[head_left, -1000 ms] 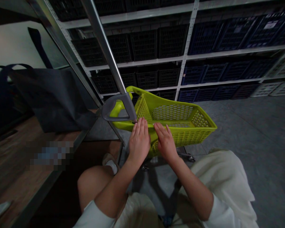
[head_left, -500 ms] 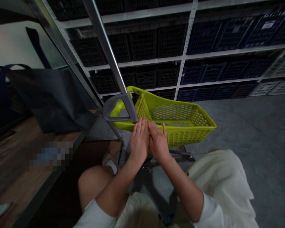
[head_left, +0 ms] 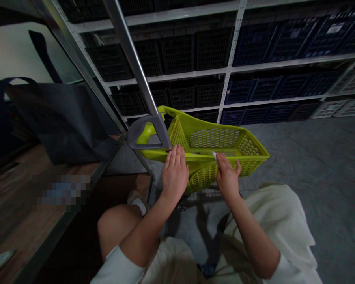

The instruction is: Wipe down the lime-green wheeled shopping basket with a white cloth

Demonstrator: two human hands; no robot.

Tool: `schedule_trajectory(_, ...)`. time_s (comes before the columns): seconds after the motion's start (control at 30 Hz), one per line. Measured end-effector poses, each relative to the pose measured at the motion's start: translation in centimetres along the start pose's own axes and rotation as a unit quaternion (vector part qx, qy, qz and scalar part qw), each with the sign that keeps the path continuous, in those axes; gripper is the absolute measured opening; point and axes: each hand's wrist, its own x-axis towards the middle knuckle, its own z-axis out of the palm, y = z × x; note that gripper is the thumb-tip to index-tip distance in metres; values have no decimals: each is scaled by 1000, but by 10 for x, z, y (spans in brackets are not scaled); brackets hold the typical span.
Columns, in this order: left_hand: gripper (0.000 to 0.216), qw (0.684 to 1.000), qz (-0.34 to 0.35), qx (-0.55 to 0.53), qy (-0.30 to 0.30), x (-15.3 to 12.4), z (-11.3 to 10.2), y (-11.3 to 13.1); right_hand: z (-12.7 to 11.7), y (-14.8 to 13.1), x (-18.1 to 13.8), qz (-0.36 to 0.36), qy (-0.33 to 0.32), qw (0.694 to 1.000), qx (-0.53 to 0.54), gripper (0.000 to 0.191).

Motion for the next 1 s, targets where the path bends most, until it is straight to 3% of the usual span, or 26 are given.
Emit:
schedule_trajectory(0.07,60,1000,3,4,4,0,1,0,4,-27,5,-1,-2,1000,22,57)
schedule_trajectory(0.17,56,1000,3,13,4,0,3,-1,10,-73,11,-74,-28,994,76,56)
schedule_trajectory(0.27,54,1000,-1,19,5,0,4,-3,13,-95,12,-126,-43,987,92,59)
schedule_trajectory(0.37,54,1000,0,15,12,-1,3,-4,11,-79,9,-139,-57,986,67,68)
schedule_trajectory(0.6,59,1000,5,5,-3,-1,-1,-3,-4,13,-2,-84,-39,995,-21,66)
schedule_trajectory(0.7,59,1000,5,3,-2,-1,0,-1,-5,20,-3,-33,-12,999,-30,62)
schedule_trajectory(0.83,58,1000,3,3,8,0,3,1,1,-27,5,-5,-11,1000,-4,58)
schedule_trajectory(1.0,56,1000,-9,11,5,1,4,0,4,-97,16,-100,-61,990,78,55)
